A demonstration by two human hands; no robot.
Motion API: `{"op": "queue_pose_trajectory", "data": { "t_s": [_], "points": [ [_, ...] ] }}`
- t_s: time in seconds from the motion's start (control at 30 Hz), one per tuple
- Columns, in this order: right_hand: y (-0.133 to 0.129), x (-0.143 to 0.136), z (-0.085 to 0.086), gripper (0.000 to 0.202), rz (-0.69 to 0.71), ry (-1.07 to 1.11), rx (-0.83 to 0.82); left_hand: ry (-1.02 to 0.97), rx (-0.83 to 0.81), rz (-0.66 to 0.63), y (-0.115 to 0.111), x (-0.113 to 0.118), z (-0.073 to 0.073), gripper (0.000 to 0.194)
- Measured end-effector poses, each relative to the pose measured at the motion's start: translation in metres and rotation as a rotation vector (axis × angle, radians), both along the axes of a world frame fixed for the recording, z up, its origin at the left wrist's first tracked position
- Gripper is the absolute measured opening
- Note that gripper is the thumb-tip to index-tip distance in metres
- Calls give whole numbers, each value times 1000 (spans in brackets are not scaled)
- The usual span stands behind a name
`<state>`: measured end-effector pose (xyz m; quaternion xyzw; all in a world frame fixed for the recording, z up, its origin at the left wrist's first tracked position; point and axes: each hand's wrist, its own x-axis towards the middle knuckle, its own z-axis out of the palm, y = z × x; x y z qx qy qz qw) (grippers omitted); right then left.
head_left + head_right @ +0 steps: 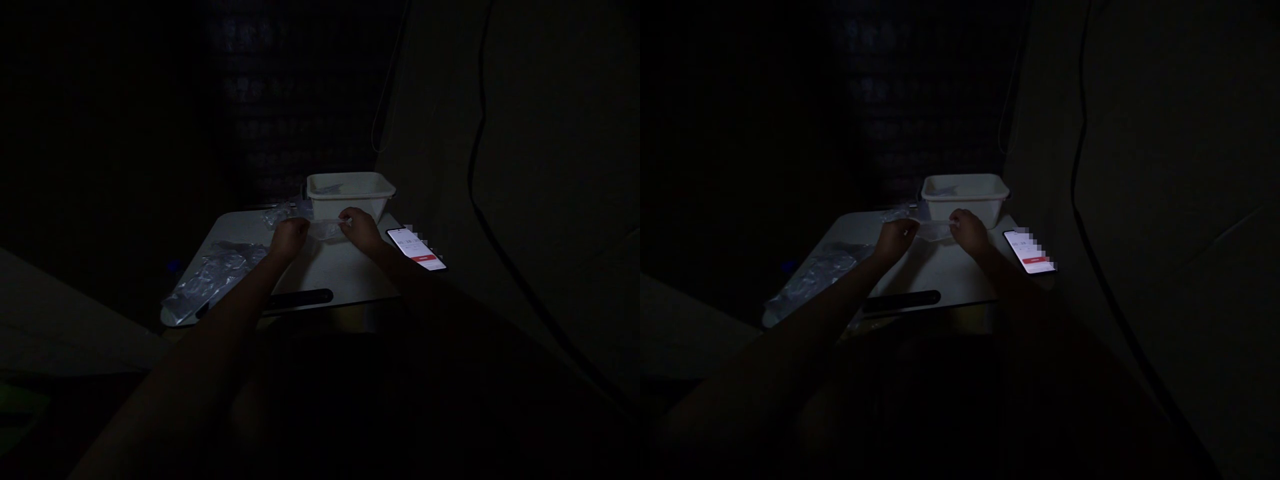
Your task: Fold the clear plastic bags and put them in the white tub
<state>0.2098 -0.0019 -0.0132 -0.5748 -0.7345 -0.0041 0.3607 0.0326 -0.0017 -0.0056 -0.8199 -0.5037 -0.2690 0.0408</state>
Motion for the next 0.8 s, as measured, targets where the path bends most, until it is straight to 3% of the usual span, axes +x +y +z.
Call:
{"op": "queue_pose_trajectory", "data": {
  "t_s": [0.2,0.33,0.57,0.8],
  "points": [
    [-1,3,1,16,-118,-22,35,102,-57,10,-6,3,3,32],
    [-1,6,3,18,-153,-30,26,165,-67,88,-10,4,5,36],
    [-4,10,4,20,-278,12,-50,95,-68,185,-8,2,5,36],
    [-2,21,1,20,-205,137,-113,81,-134,190,-6,1,2,34]
  ]
}}
